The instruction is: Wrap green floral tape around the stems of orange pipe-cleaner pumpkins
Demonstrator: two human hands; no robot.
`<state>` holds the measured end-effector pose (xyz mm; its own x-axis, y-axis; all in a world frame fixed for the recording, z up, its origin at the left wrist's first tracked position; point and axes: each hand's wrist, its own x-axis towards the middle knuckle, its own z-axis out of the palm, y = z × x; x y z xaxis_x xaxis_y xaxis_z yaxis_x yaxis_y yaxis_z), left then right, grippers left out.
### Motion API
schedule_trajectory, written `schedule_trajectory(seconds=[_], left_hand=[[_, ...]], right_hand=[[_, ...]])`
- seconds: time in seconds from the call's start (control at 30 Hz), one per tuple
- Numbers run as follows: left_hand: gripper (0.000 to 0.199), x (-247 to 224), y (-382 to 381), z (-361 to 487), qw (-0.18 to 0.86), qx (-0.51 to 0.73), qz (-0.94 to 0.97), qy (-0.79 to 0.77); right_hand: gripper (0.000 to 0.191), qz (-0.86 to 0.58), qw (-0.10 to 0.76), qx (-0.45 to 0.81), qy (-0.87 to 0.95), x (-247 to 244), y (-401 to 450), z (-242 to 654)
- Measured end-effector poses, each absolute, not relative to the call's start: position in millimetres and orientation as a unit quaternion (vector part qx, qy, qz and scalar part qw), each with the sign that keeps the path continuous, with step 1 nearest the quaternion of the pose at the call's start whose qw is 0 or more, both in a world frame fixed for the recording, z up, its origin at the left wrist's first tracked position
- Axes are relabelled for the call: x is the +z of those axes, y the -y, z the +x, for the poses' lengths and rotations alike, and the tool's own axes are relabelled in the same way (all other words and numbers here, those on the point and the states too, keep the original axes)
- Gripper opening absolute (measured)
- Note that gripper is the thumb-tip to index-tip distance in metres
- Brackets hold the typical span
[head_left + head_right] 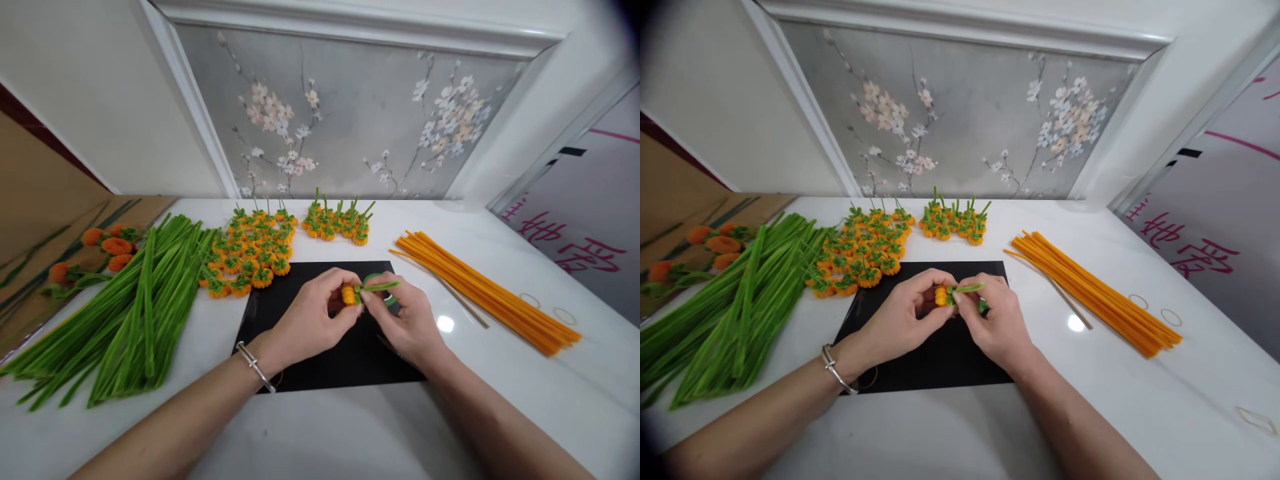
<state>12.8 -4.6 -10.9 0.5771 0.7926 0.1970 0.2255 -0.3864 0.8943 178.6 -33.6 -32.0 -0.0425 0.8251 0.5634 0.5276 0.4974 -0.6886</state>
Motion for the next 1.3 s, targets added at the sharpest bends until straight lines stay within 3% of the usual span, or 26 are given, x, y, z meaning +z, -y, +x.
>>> schedule_trajectory(seconds=[0.13,0.37,0.67,0.8,0.93,1.3], left_hand=[[0.012,-10,2,11,0.513,0.291,0.737,-0.331],[0.007,-9,0,10,0.469,0.276,0.768,-0.337],[0.024,-12,-9,10,0.693,0.262,0.588,-0.325],[0.024,-11,-9,6,0.742,0.227,0.549,-0.312],[0.024,-11,-11,3,0.766,0.215,0.521,-0.310],[0.015,-12,-15,4,0.756,0.238,0.500,-0.350]], right_hand=[[0.009,-0.472,0.469,0.088,0.741,-33,32,178],[0.007,-0.493,0.448,0.018,0.746,-41,33,175],[0.008,-0.532,0.461,0.247,0.666,-34,32,174],[0.021,-0.483,0.433,0.323,0.690,-30,32,181],[0.022,-0.440,0.420,0.374,0.700,-28,31,189],[0.020,-0.492,0.396,0.293,0.718,-29,27,191]])
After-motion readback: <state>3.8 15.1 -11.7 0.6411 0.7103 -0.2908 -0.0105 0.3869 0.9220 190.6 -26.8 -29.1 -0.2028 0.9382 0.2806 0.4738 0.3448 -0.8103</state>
